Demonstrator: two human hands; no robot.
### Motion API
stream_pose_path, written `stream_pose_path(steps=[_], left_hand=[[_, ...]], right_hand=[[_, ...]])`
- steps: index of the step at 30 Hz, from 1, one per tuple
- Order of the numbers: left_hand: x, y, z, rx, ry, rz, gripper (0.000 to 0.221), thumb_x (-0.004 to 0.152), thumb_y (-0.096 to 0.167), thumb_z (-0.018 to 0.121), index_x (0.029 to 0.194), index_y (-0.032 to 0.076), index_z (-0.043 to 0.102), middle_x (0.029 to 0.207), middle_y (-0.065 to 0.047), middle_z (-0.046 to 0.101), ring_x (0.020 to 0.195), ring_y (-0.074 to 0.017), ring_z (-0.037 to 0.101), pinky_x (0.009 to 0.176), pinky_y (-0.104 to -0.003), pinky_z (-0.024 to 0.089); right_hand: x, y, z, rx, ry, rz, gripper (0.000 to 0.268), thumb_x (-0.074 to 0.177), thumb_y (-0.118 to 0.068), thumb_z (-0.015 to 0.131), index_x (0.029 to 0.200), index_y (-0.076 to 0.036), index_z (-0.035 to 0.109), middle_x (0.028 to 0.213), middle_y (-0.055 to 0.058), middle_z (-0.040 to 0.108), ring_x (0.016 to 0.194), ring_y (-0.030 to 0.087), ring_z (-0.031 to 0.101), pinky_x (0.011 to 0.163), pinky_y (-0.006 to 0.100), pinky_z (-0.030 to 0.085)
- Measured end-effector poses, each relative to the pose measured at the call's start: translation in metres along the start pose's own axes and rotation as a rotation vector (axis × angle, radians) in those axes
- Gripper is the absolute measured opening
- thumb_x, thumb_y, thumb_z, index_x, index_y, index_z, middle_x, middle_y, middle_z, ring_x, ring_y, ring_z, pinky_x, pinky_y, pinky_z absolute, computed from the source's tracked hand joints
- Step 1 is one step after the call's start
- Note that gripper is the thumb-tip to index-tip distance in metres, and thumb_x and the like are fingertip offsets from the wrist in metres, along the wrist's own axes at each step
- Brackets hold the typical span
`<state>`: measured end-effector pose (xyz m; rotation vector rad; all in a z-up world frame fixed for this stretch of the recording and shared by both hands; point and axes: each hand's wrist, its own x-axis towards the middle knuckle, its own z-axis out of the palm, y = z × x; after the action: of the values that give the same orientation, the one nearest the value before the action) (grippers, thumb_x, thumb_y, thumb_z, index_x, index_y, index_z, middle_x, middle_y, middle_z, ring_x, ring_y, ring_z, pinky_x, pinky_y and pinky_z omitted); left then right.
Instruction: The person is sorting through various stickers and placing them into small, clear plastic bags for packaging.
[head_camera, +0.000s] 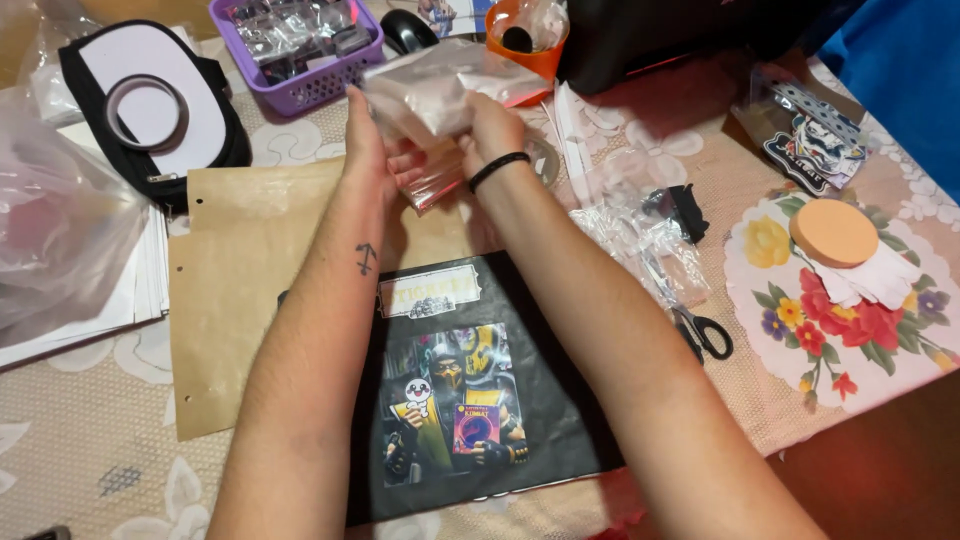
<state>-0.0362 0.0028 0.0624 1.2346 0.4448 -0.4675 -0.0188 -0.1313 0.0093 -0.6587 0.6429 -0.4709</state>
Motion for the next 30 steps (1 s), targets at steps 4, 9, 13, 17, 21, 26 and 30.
stream_pose_path(steps=[4, 9, 13, 17, 21, 26, 30], left_hand=[[0.010, -0.003, -0.001, 0.116, 0.039, 0.045, 0.085, 0.073, 0.064, 0.044, 0.139, 0.010, 0.050, 0.107, -0.018, 0.063, 0.084, -0.0318, 0.069, 0.067, -0.040, 0.059], [0.007, 0.003, -0.002, 0.185, 0.030, 0.031, 0.064, 0.084, 0.043, 0.058, 0.140, 0.015, 0.048, 0.124, -0.013, 0.062, 0.087, -0.0272, 0.073, 0.071, -0.037, 0.067], [0.003, 0.004, 0.000, 0.227, 0.075, 0.053, 0.061, 0.085, 0.033, 0.062, 0.137, 0.012, 0.038, 0.106, -0.012, 0.066, 0.069, -0.0222, 0.072, 0.055, -0.031, 0.064], [0.003, 0.004, 0.008, 0.276, 0.159, 0.078, 0.052, 0.089, 0.018, 0.066, 0.126, 0.008, 0.031, 0.083, -0.010, 0.061, 0.052, -0.0164, 0.059, 0.041, -0.028, 0.049], [0.029, 0.000, 0.005, 0.251, 0.174, 0.084, 0.030, 0.088, 0.014, 0.069, 0.111, 0.002, 0.052, 0.068, -0.010, 0.064, 0.044, -0.0142, 0.056, 0.037, -0.026, 0.037], [0.045, -0.003, 0.015, 0.159, 0.037, 0.046, 0.033, 0.090, 0.015, 0.069, 0.120, 0.007, 0.059, 0.077, -0.009, 0.071, 0.044, -0.0113, 0.048, 0.038, -0.023, 0.036], [0.035, -0.004, 0.020, 0.060, 0.059, 0.026, 0.021, 0.093, 0.010, 0.064, 0.106, -0.002, 0.051, 0.080, -0.018, 0.074, 0.040, -0.0138, 0.053, 0.036, -0.027, 0.042]], right_hand=[[-0.005, -0.057, -0.051, 0.110, -0.109, -0.045, 0.016, 0.068, 0.008, 0.067, 0.083, 0.001, 0.069, 0.073, 0.013, 0.069, 0.065, 0.026, 0.067, 0.055, 0.033, 0.054], [0.011, -0.142, -0.149, 0.087, -0.219, -0.282, 0.023, 0.081, 0.005, 0.077, 0.073, -0.009, 0.060, 0.067, 0.005, 0.066, 0.060, 0.013, 0.066, 0.054, 0.023, 0.052], [0.034, -0.185, -0.191, 0.088, -0.097, -0.350, 0.024, 0.089, 0.006, 0.067, 0.109, -0.002, 0.057, 0.101, 0.019, 0.072, 0.090, 0.027, 0.075, 0.079, 0.039, 0.067], [0.113, -0.175, -0.229, -0.104, 0.095, -0.231, 0.020, 0.090, 0.005, 0.064, 0.093, -0.009, 0.050, 0.069, 0.006, 0.058, 0.055, 0.013, 0.059, 0.038, 0.021, 0.037], [0.120, -0.183, -0.213, -0.295, 0.098, -0.032, 0.017, 0.093, 0.002, 0.065, 0.101, -0.012, 0.059, 0.087, 0.006, 0.068, 0.084, 0.019, 0.071, 0.077, 0.047, 0.068], [0.086, -0.184, -0.192, -0.802, 0.049, -0.879, 0.081, 0.098, -0.021, 0.078, 0.153, 0.000, 0.023, 0.159, 0.017, 0.020, 0.151, 0.027, 0.025, 0.124, 0.041, 0.019], [-0.049, -0.145, -0.102, -0.514, -0.406, -0.390, 0.034, 0.087, -0.010, 0.076, 0.119, -0.014, 0.064, 0.113, -0.001, 0.067, 0.099, 0.008, 0.068, 0.085, 0.021, 0.061]])
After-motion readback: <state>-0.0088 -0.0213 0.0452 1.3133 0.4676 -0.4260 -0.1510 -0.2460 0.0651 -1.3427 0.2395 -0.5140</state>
